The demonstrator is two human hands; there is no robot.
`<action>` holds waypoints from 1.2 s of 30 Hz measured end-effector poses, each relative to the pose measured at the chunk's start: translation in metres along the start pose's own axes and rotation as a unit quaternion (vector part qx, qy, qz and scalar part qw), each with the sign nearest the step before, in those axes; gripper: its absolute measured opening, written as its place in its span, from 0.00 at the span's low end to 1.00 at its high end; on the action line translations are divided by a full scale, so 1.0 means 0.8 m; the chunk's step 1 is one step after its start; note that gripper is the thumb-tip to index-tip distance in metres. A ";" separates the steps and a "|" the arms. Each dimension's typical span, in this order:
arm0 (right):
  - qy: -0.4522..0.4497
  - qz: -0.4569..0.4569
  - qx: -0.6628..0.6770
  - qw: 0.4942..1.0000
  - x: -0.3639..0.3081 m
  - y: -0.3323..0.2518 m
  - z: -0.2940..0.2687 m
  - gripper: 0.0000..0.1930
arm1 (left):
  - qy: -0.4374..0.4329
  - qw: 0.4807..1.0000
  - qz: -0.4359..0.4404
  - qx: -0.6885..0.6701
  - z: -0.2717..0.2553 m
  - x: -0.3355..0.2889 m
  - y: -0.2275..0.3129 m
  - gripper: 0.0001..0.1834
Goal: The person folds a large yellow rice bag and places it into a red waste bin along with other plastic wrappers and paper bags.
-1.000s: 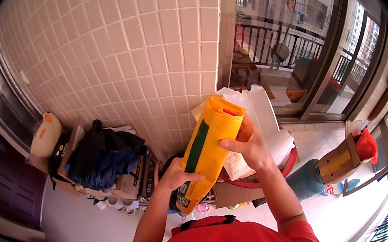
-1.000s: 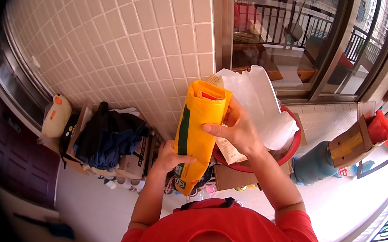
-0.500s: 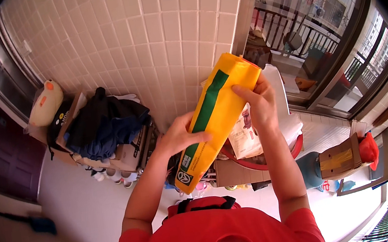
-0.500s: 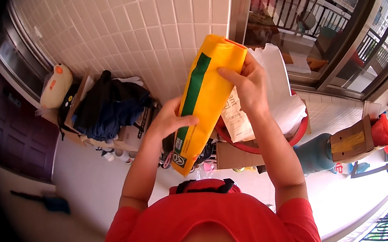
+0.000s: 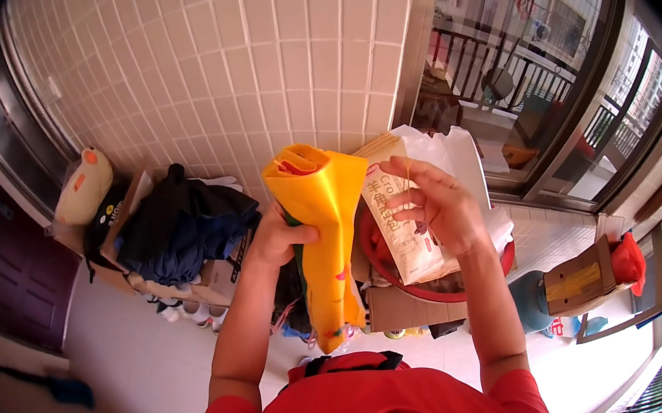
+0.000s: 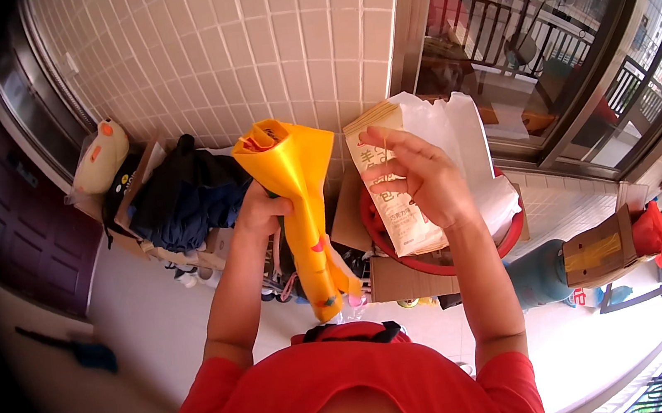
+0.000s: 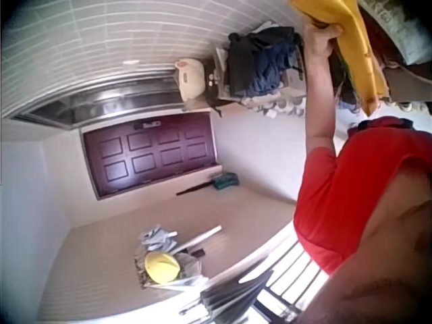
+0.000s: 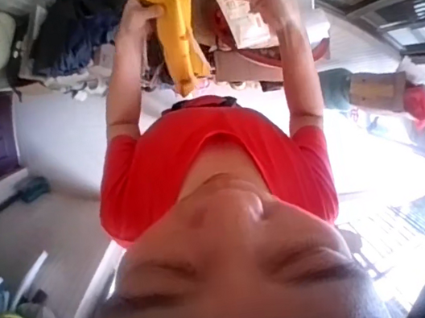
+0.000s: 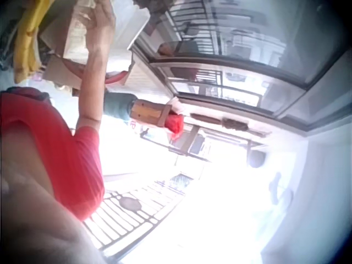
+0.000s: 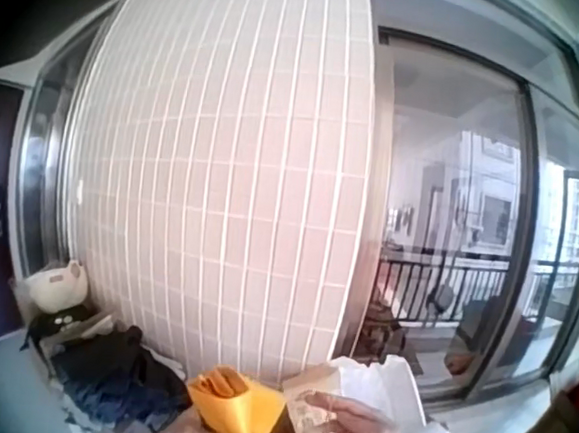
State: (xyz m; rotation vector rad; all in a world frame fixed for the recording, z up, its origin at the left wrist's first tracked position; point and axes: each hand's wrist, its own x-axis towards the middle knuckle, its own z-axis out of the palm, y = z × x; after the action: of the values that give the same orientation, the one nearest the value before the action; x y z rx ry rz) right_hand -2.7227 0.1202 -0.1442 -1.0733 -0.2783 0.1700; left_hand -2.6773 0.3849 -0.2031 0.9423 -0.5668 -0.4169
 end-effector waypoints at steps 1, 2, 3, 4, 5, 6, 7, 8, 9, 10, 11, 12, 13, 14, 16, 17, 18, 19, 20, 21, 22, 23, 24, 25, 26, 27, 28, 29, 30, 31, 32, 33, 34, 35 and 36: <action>0.002 -0.004 -0.028 1.000 0.001 0.007 -0.004 0.18 | -0.004 1.000 -0.014 0.009 -0.001 0.002 -0.002 0.30; 0.005 -0.008 -0.056 0.998 0.001 0.012 -0.005 0.18 | -0.009 0.999 -0.027 0.018 0.000 0.003 -0.004 0.30; 0.031 0.006 -0.054 0.998 0.001 0.018 0.004 0.17 | -0.013 0.999 -0.040 0.028 0.002 0.005 -0.006 0.31; 0.014 0.030 -0.034 0.999 0.002 0.023 0.006 0.19 | -0.020 0.999 -0.037 0.030 0.005 0.007 -0.009 0.31; -0.005 0.029 -0.031 0.999 0.004 0.031 0.008 0.19 | -0.026 0.999 -0.035 0.032 0.007 0.008 -0.012 0.32; -0.023 0.028 -0.028 0.999 0.004 0.038 0.012 0.19 | -0.031 0.998 -0.033 0.034 0.010 0.010 -0.015 0.32; -0.025 0.035 -0.017 0.999 0.004 0.042 0.016 0.19 | -0.042 0.999 -0.027 0.017 0.012 0.012 -0.018 0.34; -0.026 0.043 -0.005 0.999 0.002 0.045 0.019 0.20 | -0.053 0.998 -0.030 -0.005 0.014 0.011 -0.018 0.34; -0.026 0.051 0.006 0.998 0.001 0.048 0.020 0.20 | -0.063 0.997 -0.033 -0.027 0.016 0.010 -0.017 0.34; -0.023 0.054 0.026 0.998 -0.001 0.052 0.018 0.20 | -0.073 0.996 -0.036 -0.049 0.018 0.010 -0.016 0.35; -0.020 0.059 0.046 0.997 -0.001 0.057 0.015 0.20 | -0.069 0.996 -0.042 -0.036 0.019 0.010 -0.016 0.34; -0.017 0.063 0.065 0.996 -0.001 0.062 0.011 0.20 | -0.064 0.996 -0.048 -0.024 0.020 0.010 -0.015 0.32; -0.023 0.051 0.079 0.995 0.000 0.067 0.003 0.21 | -0.060 0.997 -0.054 -0.011 0.021 0.009 -0.016 0.31; -0.038 0.045 0.101 0.993 -0.002 0.066 0.000 0.21 | -0.055 0.997 -0.059 0.003 0.022 0.009 -0.015 0.30; -0.067 0.033 0.145 0.987 -0.005 0.063 -0.005 0.21 | -0.041 0.996 -0.076 0.006 0.023 0.008 -0.019 0.35; -0.057 0.037 0.148 0.987 -0.007 0.065 -0.003 0.21 | -0.035 0.996 -0.086 0.008 0.024 0.008 -0.023 0.37; -0.047 0.041 0.151 0.987 -0.008 0.067 0.002 0.21 | -0.029 0.995 -0.096 0.009 0.026 0.009 -0.025 0.39; -0.036 0.045 0.154 0.986 -0.009 0.069 0.007 0.21 | -0.032 0.995 -0.090 0.013 0.029 0.010 -0.025 0.39; -0.024 0.052 0.169 0.984 -0.010 0.071 0.012 0.21 | -0.031 0.996 -0.084 0.017 0.030 0.010 -0.025 0.39; -0.013 0.059 0.184 0.981 -0.010 0.072 0.017 0.20 | -0.030 0.996 -0.078 0.020 0.031 0.009 -0.026 0.38; -0.002 0.066 0.199 0.978 -0.010 0.074 0.019 0.20 | -0.028 0.997 -0.075 0.002 0.030 0.009 -0.028 0.38; -0.030 0.061 0.213 0.975 -0.012 0.073 0.017 0.20 | -0.030 0.997 -0.068 -0.017 0.032 0.010 -0.026 0.37; -0.060 0.055 0.227 0.971 -0.012 0.073 0.013 0.20 | -0.032 0.997 -0.062 -0.035 0.034 0.011 -0.024 0.37; -0.089 0.050 0.240 0.965 -0.014 0.072 0.012 0.20 | -0.032 0.997 -0.051 -0.042 0.035 0.009 -0.023 0.36; -0.070 0.046 0.259 0.962 -0.015 0.073 0.013 0.21 | -0.030 0.998 -0.041 -0.049 0.035 0.007 -0.024 0.36; -0.051 0.042 0.277 0.959 -0.016 0.075 0.014 0.22 | -0.029 0.998 -0.030 -0.055 0.034 0.006 -0.023 0.36; -0.033 0.038 0.295 0.954 -0.018 0.075 0.017 0.23 | -0.049 0.998 -0.045 -0.023 0.031 0.006 -0.020 0.34; -0.006 0.020 0.277 0.961 -0.019 0.069 0.020 0.25 | -0.065 0.996 -0.059 0.012 0.027 0.003 -0.014 0.32; -0.024 0.000 0.274 0.961 -0.024 0.061 0.005 0.26 | -0.088 0.993 -0.073 0.040 0.029 0.007 -0.012 0.31; -0.043 -0.020 0.272 0.961 -0.030 0.050 -0.017 0.26 | -0.096 0.988 -0.085 0.085 0.034 0.007 -0.007 0.31; -0.059 -0.041 0.269 0.960 -0.035 0.041 -0.034 0.27 | -0.100 0.982 -0.094 0.131 0.042 0.010 -0.002 0.30; -0.096 -0.051 0.226 0.968 -0.040 0.027 -0.026 0.26 | -0.097 0.973 -0.104 0.184 0.046 0.007 0.008 0.30; -0.104 -0.038 0.157 0.981 -0.044 0.018 -0.025 0.27 | -0.094 0.961 -0.113 0.235 0.048 0.005 0.014 0.29; -0.109 -0.025 0.086 0.990 -0.050 0.010 -0.025 0.27 | -0.092 0.950 -0.106 0.279 0.047 0.004 0.014 0.26; -0.113 -0.012 0.015 0.993 -0.055 0.002 -0.021 0.27 | -0.084 0.946 -0.086 0.302 0.050 0.003 0.015 0.27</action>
State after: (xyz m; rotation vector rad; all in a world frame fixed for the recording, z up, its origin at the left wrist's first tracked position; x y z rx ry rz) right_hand -2.7598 0.0950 -0.1594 -1.0208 -0.4914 0.2744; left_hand -2.6989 0.3649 -0.1738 1.5643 -0.7930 -0.4946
